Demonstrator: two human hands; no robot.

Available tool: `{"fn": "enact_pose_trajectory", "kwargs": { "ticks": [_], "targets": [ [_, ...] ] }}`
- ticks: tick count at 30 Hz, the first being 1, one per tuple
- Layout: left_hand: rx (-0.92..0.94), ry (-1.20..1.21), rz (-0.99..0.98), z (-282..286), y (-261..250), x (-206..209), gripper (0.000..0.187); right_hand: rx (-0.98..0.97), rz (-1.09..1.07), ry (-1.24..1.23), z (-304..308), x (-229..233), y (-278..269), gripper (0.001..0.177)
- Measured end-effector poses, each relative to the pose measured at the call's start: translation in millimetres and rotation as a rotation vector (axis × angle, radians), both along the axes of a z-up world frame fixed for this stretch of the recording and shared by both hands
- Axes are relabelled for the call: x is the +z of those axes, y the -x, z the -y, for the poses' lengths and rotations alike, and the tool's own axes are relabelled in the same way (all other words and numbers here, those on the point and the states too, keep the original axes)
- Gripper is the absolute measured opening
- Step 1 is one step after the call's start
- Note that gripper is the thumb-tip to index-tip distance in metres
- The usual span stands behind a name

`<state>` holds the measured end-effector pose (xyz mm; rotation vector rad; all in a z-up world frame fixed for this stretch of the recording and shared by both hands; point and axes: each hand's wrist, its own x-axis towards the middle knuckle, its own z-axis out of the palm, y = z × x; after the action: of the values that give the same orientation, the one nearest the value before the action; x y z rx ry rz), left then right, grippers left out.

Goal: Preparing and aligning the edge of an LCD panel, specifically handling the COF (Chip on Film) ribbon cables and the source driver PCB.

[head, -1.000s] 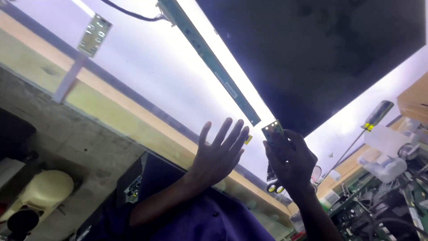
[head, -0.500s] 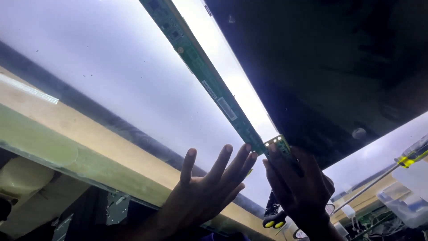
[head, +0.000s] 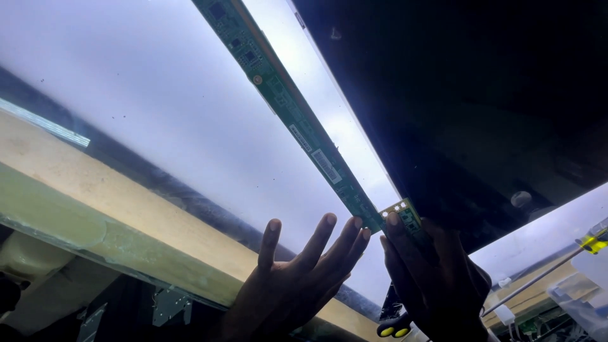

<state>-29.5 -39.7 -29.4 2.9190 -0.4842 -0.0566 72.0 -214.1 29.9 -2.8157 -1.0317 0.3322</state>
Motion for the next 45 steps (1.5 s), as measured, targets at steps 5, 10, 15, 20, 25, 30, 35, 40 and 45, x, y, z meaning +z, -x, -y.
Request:
{"fn": "enact_pose_trajectory", "kwargs": {
  "ticks": [5,10,15,20,25,30,35,40,45],
  "targets": [
    [-0.02,0.019,-0.006,-1,-2,0,0.065,-0.053,-0.01,0.047,0,1,2,0.03],
    [-0.029,0.119,-0.043,7,0,-9,0.061,-0.042,0.019,0.03,-4,1,0,0.027],
    [-0.036,0.158,-0.077,7,-7,-5,0.05,0.001,0.017,0.009,6,-4,-1,0.028],
    [-0.044,0.154,-0.056,6,-7,-5,0.046,-0.012,0.037,0.018,7,-7,2,0.028],
    [-0.057,0.108,-0.058,5,-8,-5,0.05,-0.017,0.016,0.036,4,-2,-1,0.03],
    [-0.051,0.117,-0.061,8,-9,-6,0.047,-0.046,-0.006,0.005,-3,2,-4,0.026],
    [-0.017,0.121,-0.06,12,-6,-6,0.046,-0.043,-0.027,0.019,-2,3,-4,0.027],
    [-0.029,0.098,-0.071,13,-5,-6,0.048,-0.093,0.029,0.107,0,2,4,0.027],
    [-0.048,0.107,-0.086,11,-5,-5,0.05,-0.099,0.001,0.072,1,2,3,0.027]
  ]
}}
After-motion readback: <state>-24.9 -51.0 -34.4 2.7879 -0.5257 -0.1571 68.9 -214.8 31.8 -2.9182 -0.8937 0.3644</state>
